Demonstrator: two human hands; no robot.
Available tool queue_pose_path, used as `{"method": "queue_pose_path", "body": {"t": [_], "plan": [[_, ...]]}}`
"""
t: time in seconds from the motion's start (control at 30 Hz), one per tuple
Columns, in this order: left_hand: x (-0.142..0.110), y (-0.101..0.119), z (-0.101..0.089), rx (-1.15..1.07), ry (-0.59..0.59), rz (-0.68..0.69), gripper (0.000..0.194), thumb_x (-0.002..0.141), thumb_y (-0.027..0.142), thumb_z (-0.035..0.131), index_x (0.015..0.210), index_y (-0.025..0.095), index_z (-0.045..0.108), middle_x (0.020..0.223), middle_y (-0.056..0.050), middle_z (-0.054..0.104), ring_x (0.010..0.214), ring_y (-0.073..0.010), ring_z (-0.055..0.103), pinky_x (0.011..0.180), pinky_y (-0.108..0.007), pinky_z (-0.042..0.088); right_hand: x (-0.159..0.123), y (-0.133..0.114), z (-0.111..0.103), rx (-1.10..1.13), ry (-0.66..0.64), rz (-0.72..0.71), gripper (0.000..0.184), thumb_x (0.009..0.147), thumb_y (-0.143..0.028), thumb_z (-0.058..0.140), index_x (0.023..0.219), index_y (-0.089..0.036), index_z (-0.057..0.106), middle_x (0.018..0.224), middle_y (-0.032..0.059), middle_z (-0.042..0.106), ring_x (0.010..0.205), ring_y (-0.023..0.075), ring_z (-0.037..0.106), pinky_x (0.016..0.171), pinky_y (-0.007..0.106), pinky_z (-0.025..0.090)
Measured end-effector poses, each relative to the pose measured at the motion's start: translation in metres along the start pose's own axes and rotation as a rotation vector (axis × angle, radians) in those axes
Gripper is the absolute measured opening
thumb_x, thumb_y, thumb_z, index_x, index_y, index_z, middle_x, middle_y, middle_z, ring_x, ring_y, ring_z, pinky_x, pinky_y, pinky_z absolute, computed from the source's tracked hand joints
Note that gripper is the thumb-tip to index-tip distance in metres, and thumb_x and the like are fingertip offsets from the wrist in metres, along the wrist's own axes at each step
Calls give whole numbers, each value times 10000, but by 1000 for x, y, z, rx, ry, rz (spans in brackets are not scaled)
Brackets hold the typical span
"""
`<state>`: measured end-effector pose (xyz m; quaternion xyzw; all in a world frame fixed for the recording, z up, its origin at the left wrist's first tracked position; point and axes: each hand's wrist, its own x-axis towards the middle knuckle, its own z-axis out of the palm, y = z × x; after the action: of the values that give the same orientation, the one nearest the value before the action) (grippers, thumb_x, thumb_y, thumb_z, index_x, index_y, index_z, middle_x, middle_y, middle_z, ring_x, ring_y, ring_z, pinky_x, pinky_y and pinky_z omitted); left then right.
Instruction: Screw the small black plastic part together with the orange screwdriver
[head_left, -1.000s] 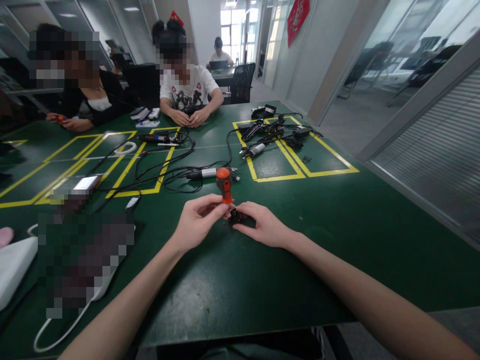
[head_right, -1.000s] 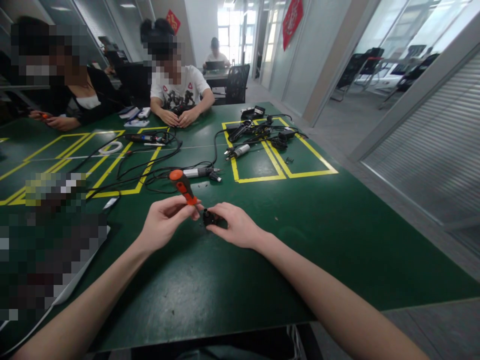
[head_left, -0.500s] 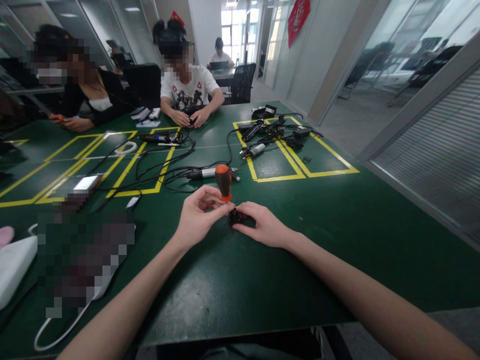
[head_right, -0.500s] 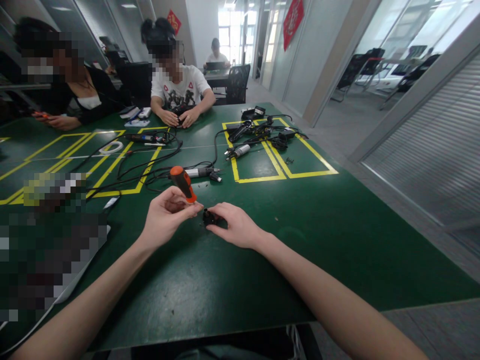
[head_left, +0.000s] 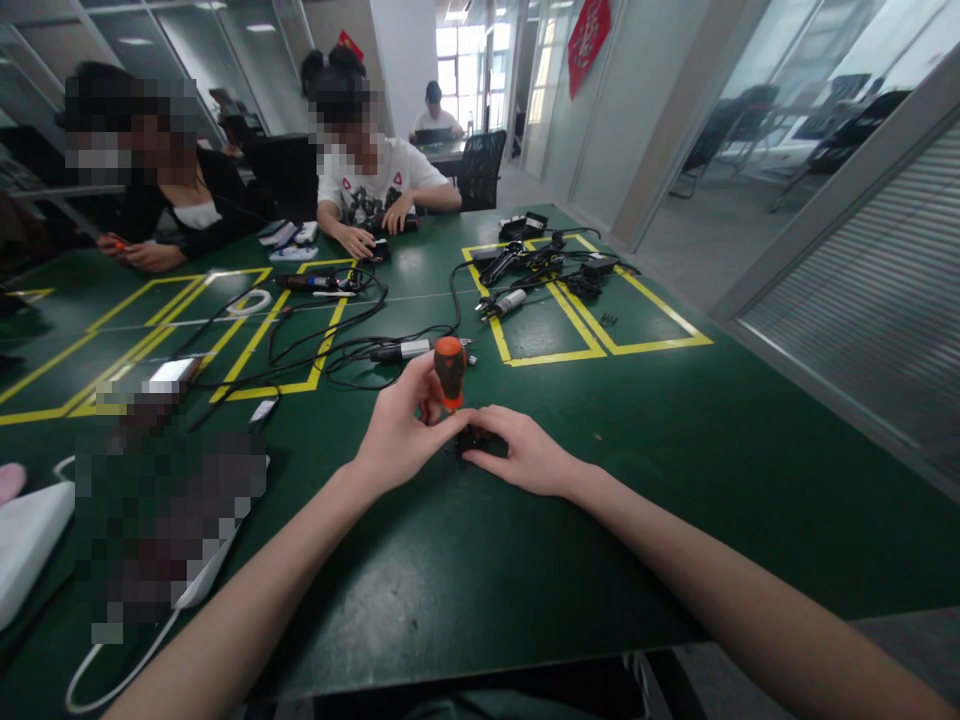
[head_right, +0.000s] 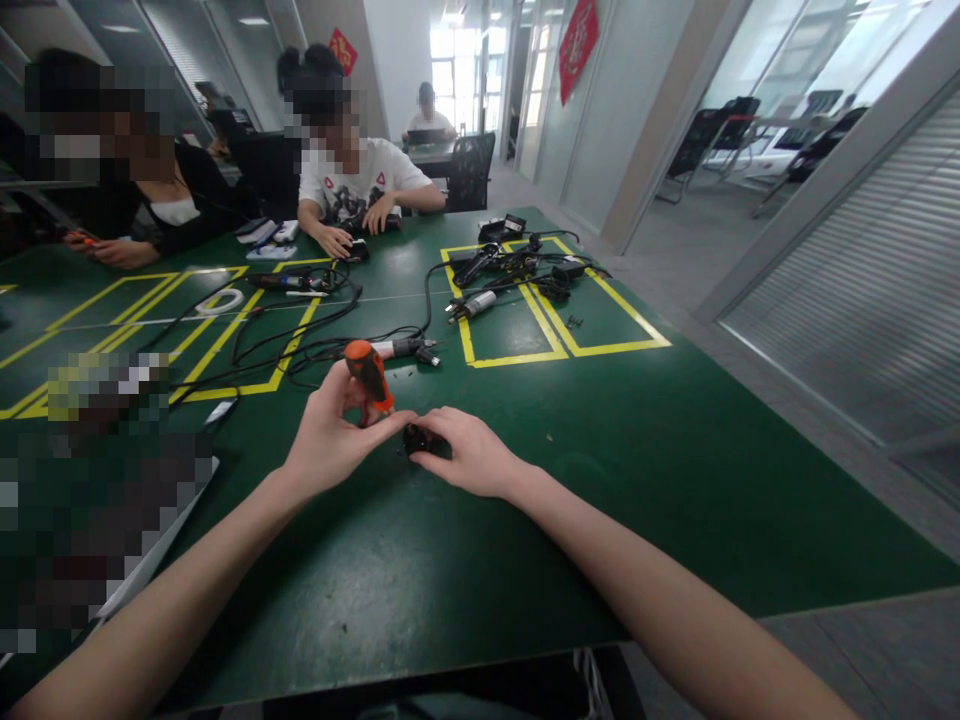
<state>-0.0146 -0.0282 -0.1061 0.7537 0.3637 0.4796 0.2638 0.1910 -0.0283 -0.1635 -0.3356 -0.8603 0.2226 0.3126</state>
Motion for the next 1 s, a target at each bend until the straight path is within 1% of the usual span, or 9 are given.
{"method": "queue_pose_path", "body": {"t": [0.17, 0.27, 0.37, 0.5, 0.6, 0.7, 0.8, 0.9, 1.0], "plan": [[1, -4, 4, 11, -21, 141, 886, 875, 129, 750, 1614, 324, 303, 923, 28, 688, 580, -58, 510, 531, -159, 457, 0, 3, 2, -2, 12, -6, 227, 908, -215, 733, 1126, -177, 684, 1008, 83, 737, 916, 225, 678, 833, 377, 566], [1, -5, 7, 45, -16, 210, 987, 895, 97, 713, 1661, 377, 158, 1128, -42, 740, 618, -72, 548, 561, -181, 506, 0, 3, 2, 2, 12, -6, 230, 904, -213, 736, 1125, -179, 683, 999, 80, 735, 923, 227, 681, 841, 379, 568], [1, -6, 8, 89, -8, 246, 1001, 913, 96, 691, 1669, 392, 106, 1297, -98, 708, 618, -73, 558, 554, -194, 517, 0, 3, 2, 7, 5, -9, 218, 904, -207, 735, 1114, -176, 682, 991, 81, 736, 923, 228, 683, 841, 376, 568], [2, -7, 7, 100, 28, 267, 924, 913, 112, 703, 1638, 387, 202, 1380, -106, 655, 599, -55, 538, 516, -186, 494, 1, 3, 1, -3, 10, -11, 224, 898, -205, 740, 1113, -177, 684, 994, 82, 739, 923, 229, 685, 838, 376, 568], [6, -4, 3, 115, 82, 348, 864, 875, 152, 769, 1579, 353, 310, 1437, -114, 610, 638, -58, 574, 517, -183, 485, 1, 2, 1, 4, 14, -6, 224, 893, -199, 742, 1108, -174, 687, 992, 82, 740, 915, 227, 687, 830, 370, 568], [11, 4, -2, 162, 118, 436, 764, 841, 175, 798, 1494, 277, 414, 1450, -138, 604, 938, -169, 707, 698, -256, 573, 1, 2, 1, 10, 13, -9, 228, 898, -194, 736, 1118, -157, 690, 1005, 96, 744, 916, 233, 688, 828, 378, 571], [15, 14, -8, 156, 146, 455, 543, 892, 126, 701, 1379, 229, 483, 1483, -167, 589, 1171, -238, 697, 907, -357, 581, 1, 2, 2, 9, 17, -16, 246, 901, -206, 742, 1137, -160, 691, 1043, 106, 753, 948, 241, 697, 858, 394, 576], [19, 22, -11, 131, 153, 438, 428, 914, 67, 652, 1286, 217, 502, 1444, -165, 619, 1115, -206, 723, 921, -355, 574, 1, 4, 2, 8, 21, -13, 252, 901, -214, 745, 1143, -166, 692, 1061, 108, 756, 967, 243, 704, 870, 399, 581], [23, 30, -15, 186, 155, 471, 409, 874, 70, 723, 1207, 212, 532, 1218, -89, 701, 1009, -173, 711, 830, -293, 571, 2, 4, 2, 7, 19, -10, 255, 899, -220, 747, 1143, -171, 694, 1054, 103, 755, 959, 239, 706, 864, 396, 585]]}}
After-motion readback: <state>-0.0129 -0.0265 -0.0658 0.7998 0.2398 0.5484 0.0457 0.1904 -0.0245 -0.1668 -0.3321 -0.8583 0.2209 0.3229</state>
